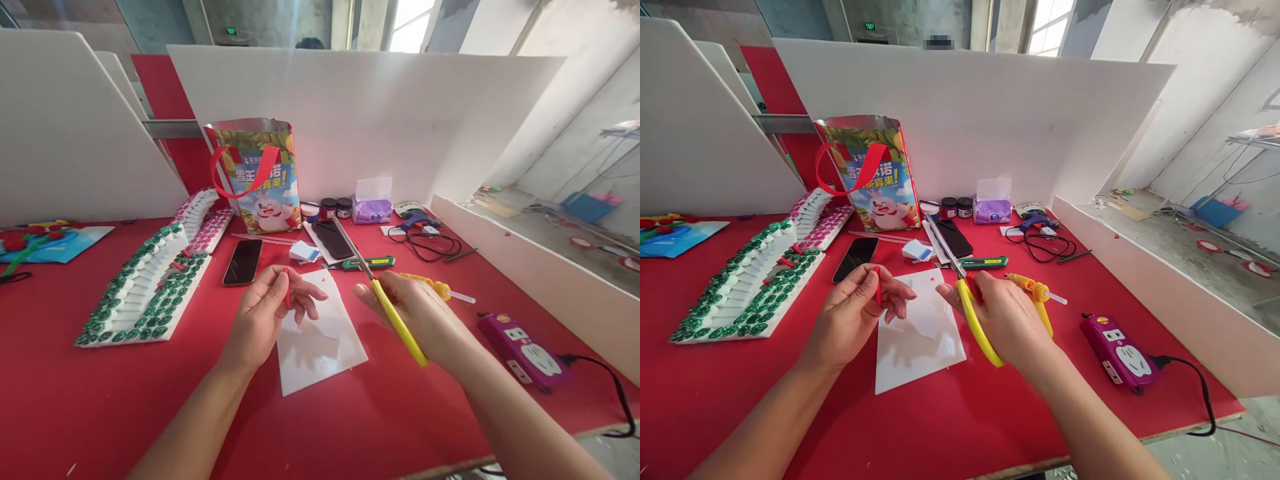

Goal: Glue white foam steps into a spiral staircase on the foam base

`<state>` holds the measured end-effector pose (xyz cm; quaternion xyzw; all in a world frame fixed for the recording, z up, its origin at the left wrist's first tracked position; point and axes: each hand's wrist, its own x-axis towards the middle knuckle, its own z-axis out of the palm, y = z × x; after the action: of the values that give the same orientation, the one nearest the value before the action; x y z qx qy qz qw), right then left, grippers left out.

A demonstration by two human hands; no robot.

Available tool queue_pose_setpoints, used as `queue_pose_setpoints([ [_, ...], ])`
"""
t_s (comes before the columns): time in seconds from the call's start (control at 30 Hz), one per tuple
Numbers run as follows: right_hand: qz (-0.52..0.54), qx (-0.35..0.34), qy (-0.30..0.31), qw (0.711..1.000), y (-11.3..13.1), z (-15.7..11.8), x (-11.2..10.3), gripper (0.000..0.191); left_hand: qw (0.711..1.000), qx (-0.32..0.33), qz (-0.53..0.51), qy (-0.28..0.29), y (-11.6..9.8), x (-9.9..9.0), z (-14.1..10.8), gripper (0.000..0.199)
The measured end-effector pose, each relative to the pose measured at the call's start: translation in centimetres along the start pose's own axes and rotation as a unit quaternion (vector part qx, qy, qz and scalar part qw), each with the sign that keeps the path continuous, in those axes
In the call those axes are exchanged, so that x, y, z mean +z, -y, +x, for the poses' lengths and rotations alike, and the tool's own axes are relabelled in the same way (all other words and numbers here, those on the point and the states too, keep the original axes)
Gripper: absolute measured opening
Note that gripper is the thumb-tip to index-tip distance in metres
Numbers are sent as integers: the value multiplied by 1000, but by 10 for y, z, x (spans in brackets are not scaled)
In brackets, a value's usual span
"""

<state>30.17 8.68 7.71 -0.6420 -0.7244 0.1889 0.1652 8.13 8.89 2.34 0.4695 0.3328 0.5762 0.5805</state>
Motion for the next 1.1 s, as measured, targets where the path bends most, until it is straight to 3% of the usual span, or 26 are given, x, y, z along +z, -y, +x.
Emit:
queue_pose_setpoints([
  [0.17,10,33,-8,999,2,-5,-27,66,1000,7,15,-2,-14,1,-12,21],
  [0.3,-68,68,-82,992,-11,-1,-48,62,985,7,168,38,-18,-6,-37,23],
  [0.4,-153,108,-118,975,-27,12,-65,56,967,32,250,39,-9,-10,-54,22],
  [0.53,-197,157,-125,960,-57,37,-83,48,966,19,250,61,12,-9,-62,22],
  [0.67,-225,181,-71,955,-91,54,-83,42,962,22,263,73,28,-9,-61,23],
  [0.83,-225,231,-78,944,-121,60,-64,40,960,16,278,28,35,-10,-60,20],
  [0.97,-190,243,-109,945,-123,58,-69,45,963,0,268,-16,34,-9,-61,18],
  [1.1,-138,242,-174,944,-107,42,-85,61,966,-1,255,-31,34,-4,-61,18],
])
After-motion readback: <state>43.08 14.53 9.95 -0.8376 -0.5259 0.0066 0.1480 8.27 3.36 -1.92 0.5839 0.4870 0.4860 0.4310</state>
